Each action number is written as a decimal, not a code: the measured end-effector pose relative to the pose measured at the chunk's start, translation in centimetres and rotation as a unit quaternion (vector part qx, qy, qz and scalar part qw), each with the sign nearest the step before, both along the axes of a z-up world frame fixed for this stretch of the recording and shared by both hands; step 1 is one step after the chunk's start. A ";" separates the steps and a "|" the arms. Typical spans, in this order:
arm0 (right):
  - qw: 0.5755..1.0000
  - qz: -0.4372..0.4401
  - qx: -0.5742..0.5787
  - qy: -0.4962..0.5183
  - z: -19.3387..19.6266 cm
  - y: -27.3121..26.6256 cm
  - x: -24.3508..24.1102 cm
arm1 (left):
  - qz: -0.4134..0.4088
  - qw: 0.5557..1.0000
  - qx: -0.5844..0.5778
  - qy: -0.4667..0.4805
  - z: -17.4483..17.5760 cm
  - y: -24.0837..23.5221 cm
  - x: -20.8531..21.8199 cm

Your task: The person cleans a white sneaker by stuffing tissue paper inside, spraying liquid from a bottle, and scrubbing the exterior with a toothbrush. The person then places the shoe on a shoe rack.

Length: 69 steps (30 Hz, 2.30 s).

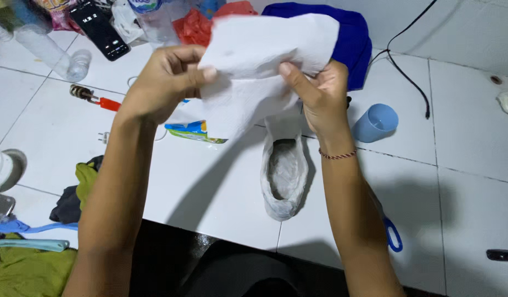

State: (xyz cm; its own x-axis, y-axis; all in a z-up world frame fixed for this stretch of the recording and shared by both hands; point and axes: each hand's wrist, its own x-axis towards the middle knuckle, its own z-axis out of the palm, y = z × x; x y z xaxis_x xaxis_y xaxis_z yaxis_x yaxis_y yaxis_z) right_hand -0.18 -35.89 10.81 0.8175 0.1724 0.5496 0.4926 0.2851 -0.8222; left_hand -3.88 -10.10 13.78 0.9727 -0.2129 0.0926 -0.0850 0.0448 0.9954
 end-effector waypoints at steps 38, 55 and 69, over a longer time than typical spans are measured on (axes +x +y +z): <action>0.983 -0.081 -0.154 -0.059 4.7 -9.3 -11.7 | -0.018 0.938 0.093 -0.333 2.9 -7.4 -6.7; 0.944 0.050 -0.326 0.009 -12.0 0.3 -17.7 | 0.256 0.948 0.183 0.034 -24.3 -2.4 -9.6; 0.850 -0.159 -0.279 0.418 -16.9 -7.5 -23.9 | 0.028 0.844 0.533 -0.041 -25.9 -10.5 -18.1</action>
State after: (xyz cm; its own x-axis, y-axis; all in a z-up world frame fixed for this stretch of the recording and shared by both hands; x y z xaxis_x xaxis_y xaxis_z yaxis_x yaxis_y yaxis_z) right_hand -24.07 -43.38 -6.06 0.9361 -0.0866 -0.3409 -0.3508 -0.3014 -0.8866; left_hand -22.01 -20.55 -12.10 0.9835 -0.1721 -0.0558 -0.1280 -0.8799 0.4576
